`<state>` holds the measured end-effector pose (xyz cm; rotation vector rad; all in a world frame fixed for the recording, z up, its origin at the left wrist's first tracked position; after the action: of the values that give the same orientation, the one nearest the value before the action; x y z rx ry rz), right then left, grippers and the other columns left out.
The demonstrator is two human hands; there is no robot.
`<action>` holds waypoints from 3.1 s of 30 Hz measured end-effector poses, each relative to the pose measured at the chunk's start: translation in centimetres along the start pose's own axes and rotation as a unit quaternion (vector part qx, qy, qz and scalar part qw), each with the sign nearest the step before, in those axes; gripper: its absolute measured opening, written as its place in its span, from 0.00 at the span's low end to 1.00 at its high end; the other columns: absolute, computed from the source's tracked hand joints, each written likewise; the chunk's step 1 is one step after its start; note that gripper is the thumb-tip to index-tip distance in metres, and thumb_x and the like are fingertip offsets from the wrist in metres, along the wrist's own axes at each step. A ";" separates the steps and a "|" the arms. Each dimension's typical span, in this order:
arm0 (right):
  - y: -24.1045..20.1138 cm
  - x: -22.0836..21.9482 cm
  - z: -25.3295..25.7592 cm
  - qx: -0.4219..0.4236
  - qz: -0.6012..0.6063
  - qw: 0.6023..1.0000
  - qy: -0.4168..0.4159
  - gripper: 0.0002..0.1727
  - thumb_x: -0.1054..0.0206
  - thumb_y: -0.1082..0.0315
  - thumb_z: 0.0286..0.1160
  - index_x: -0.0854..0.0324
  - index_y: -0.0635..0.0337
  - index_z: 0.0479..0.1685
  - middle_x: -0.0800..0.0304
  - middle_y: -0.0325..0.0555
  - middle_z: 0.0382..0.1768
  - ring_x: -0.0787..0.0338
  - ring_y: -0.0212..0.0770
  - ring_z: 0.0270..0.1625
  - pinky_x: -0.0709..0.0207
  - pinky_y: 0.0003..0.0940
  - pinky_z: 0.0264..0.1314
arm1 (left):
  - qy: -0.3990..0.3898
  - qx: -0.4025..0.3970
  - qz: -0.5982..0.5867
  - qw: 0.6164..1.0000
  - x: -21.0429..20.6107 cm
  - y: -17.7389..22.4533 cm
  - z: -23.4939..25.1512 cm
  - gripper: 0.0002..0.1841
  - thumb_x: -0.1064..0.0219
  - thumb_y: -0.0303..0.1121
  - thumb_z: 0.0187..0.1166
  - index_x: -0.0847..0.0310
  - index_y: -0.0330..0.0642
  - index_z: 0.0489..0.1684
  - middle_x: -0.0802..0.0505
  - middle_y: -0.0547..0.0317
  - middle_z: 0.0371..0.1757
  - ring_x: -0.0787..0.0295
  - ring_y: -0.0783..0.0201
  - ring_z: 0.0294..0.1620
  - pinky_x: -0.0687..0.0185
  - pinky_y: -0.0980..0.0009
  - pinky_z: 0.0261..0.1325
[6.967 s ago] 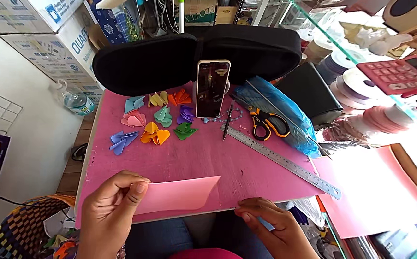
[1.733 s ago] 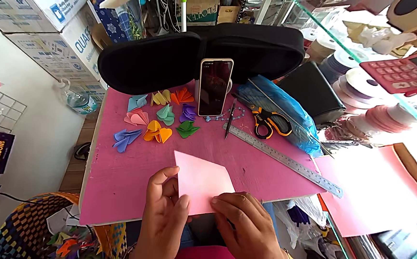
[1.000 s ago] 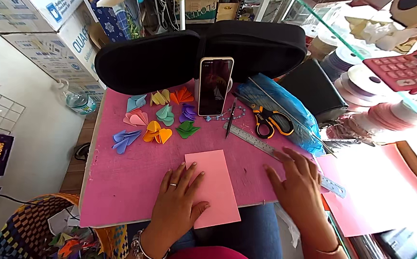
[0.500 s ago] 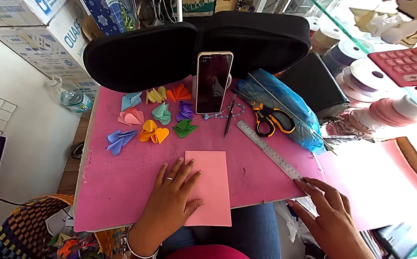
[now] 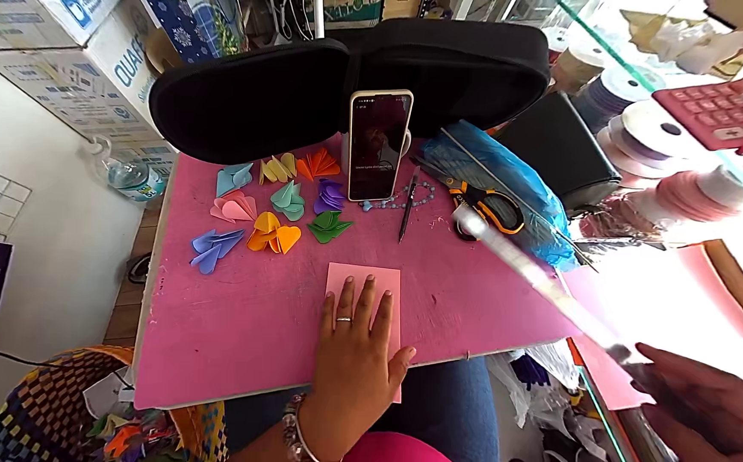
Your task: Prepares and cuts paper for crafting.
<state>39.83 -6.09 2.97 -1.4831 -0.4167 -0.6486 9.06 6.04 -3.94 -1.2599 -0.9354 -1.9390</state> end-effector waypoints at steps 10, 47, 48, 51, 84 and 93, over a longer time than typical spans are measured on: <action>1.4 -8.3 7.7 0.032 0.339 0.938 0.062 0.12 0.35 0.54 0.83 0.14 0.39 0.58 0.21 0.18 0.22 0.28 0.17 0.19 0.32 0.14 0.22 | -0.085 -0.055 -0.030 0.994 -0.3 -0.7 -0.2 0.31 0.35 0.45 0.71 0.21 0.49 0.79 0.23 0.51 0.86 0.33 0.41 0.87 0.43 0.32 0.82; 2.6 -13.1 11.1 0.080 0.588 0.805 0.004 0.19 0.37 0.55 0.86 0.18 0.55 0.65 0.16 0.30 0.27 0.22 0.24 0.19 0.27 0.16 0.21 | -0.003 0.019 0.043 0.999 -0.9 -5.4 -2.1 0.35 0.62 0.63 0.87 0.28 0.56 0.85 0.25 0.54 0.87 0.37 0.38 0.89 0.48 0.34 0.83; 2.6 -13.1 11.1 0.081 0.587 0.805 0.003 0.19 0.37 0.55 0.86 0.18 0.55 0.66 0.16 0.30 0.27 0.22 0.24 0.19 0.27 0.16 0.21 | -0.004 0.019 0.043 0.999 -0.9 -5.4 -2.1 0.35 0.62 0.63 0.87 0.28 0.56 0.85 0.26 0.54 0.88 0.38 0.38 0.89 0.48 0.35 0.84; 2.6 -13.1 11.1 0.078 0.587 0.805 0.006 0.18 0.37 0.55 0.86 0.18 0.55 0.65 0.17 0.30 0.26 0.23 0.23 0.19 0.28 0.16 0.21 | -0.002 0.020 0.045 0.999 -0.9 -5.4 -2.1 0.35 0.62 0.63 0.87 0.27 0.56 0.84 0.25 0.54 0.87 0.37 0.38 0.89 0.47 0.35 0.84; 2.5 -13.2 10.9 0.082 0.578 0.812 0.015 0.18 0.38 0.55 0.86 0.18 0.56 0.65 0.17 0.30 0.26 0.24 0.23 0.18 0.28 0.15 0.20 | -0.007 0.020 0.054 0.998 -1.0 -5.3 -2.2 0.36 0.62 0.63 0.87 0.28 0.56 0.85 0.26 0.54 0.88 0.37 0.38 0.89 0.46 0.35 0.83; 2.5 -13.2 10.9 0.084 0.579 0.811 0.016 0.18 0.37 0.55 0.86 0.18 0.56 0.65 0.17 0.30 0.25 0.23 0.24 0.18 0.28 0.16 0.21 | -0.009 0.020 0.052 0.998 -0.9 -5.3 -2.1 0.36 0.63 0.63 0.87 0.28 0.55 0.85 0.26 0.54 0.88 0.37 0.38 0.89 0.47 0.34 0.83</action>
<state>32.77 6.52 -6.55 -1.2573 0.4724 0.3470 4.11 7.34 -6.56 -1.2801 -0.8959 -1.8228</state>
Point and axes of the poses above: each hand's wrist, its own z-axis towards the middle knuckle, its own x-axis out of the back of the hand, y = z × x, the point moved 4 cm from there along z, towards the middle knuckle
